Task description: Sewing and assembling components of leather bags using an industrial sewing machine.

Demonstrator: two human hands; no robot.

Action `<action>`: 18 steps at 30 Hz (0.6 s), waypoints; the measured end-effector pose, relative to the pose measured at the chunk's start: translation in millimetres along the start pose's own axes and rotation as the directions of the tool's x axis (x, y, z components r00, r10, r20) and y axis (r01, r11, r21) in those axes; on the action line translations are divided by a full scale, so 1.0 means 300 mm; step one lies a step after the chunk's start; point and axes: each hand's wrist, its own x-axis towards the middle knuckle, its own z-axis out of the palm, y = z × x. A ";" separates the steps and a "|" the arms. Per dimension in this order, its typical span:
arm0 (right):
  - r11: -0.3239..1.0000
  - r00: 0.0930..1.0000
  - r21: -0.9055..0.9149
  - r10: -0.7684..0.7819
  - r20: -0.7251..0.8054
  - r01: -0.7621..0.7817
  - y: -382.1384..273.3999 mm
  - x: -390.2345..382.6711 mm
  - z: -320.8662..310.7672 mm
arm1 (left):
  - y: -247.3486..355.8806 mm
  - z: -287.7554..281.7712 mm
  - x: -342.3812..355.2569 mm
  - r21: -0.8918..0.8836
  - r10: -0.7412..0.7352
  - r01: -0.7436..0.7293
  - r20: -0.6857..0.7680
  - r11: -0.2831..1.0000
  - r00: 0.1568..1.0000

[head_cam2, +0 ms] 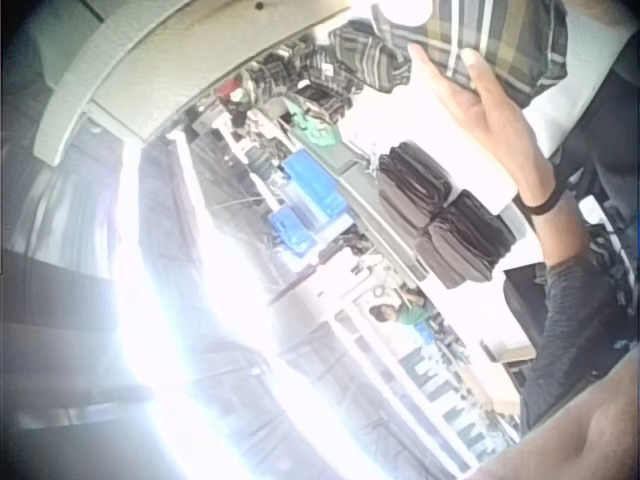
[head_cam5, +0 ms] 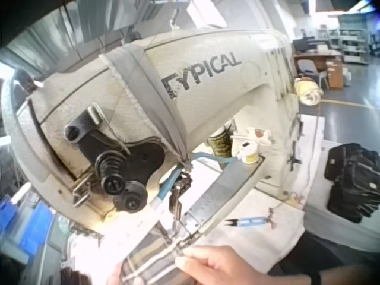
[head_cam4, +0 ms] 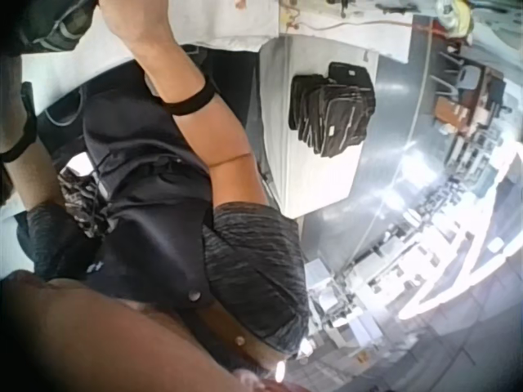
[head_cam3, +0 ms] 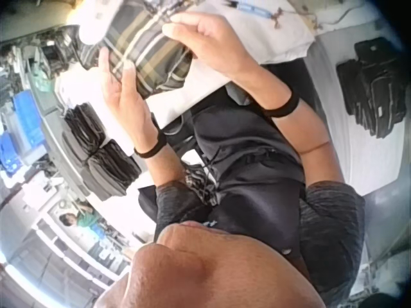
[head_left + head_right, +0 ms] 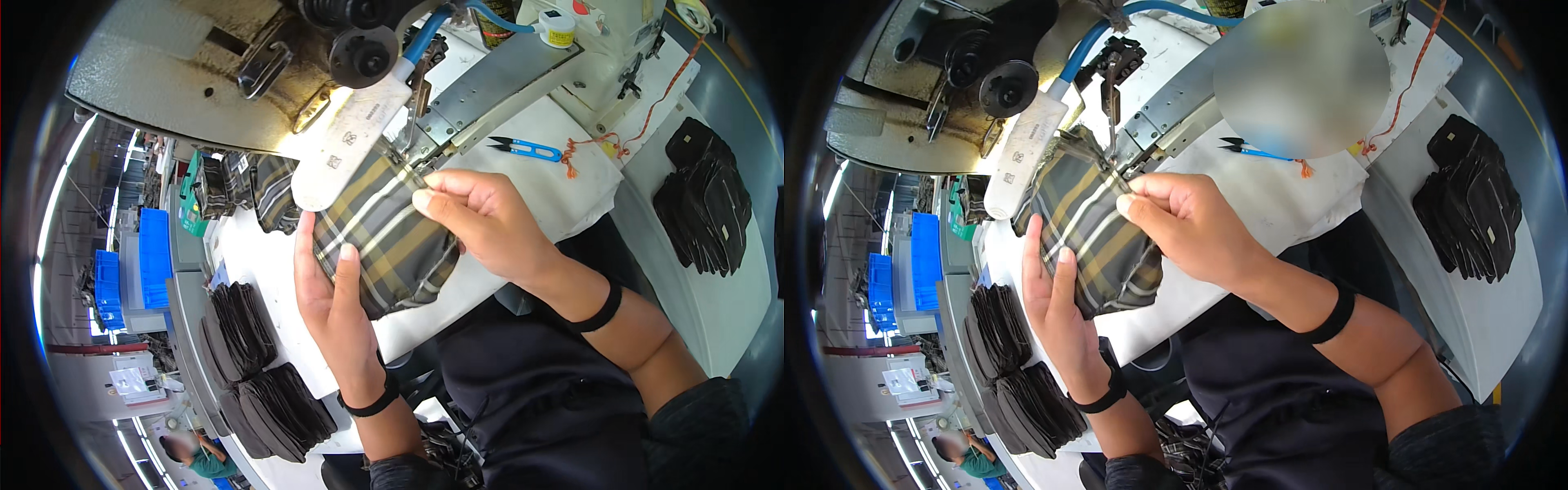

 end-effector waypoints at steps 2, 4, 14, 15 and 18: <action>1.000 1.000 -0.017 0.009 0.001 -0.009 0.000 0.019 0.003 | -0.002 -0.007 0.026 0.014 0.007 -0.007 0.015 1.000 1.000; 0.999 0.999 -0.054 0.003 -0.037 -0.005 -0.001 0.031 0.004 | -0.006 -0.012 0.046 0.002 0.015 -0.015 0.020 1.000 1.000; 0.379 0.912 -0.894 -0.404 0.073 0.239 -0.010 0.012 -0.238 | -0.042 -0.042 0.153 -0.047 0.037 -0.036 0.016 0.998 0.999; -0.156 0.772 -0.955 -0.561 0.297 0.254 -0.004 0.015 -0.281 | -0.046 -0.044 0.156 -0.061 0.038 -0.037 0.008 0.997 0.999; -0.262 0.883 -0.945 -0.372 0.287 0.197 0.015 0.003 -0.383 | -0.060 -0.048 0.160 -0.083 0.047 -0.046 0.019 0.995 0.999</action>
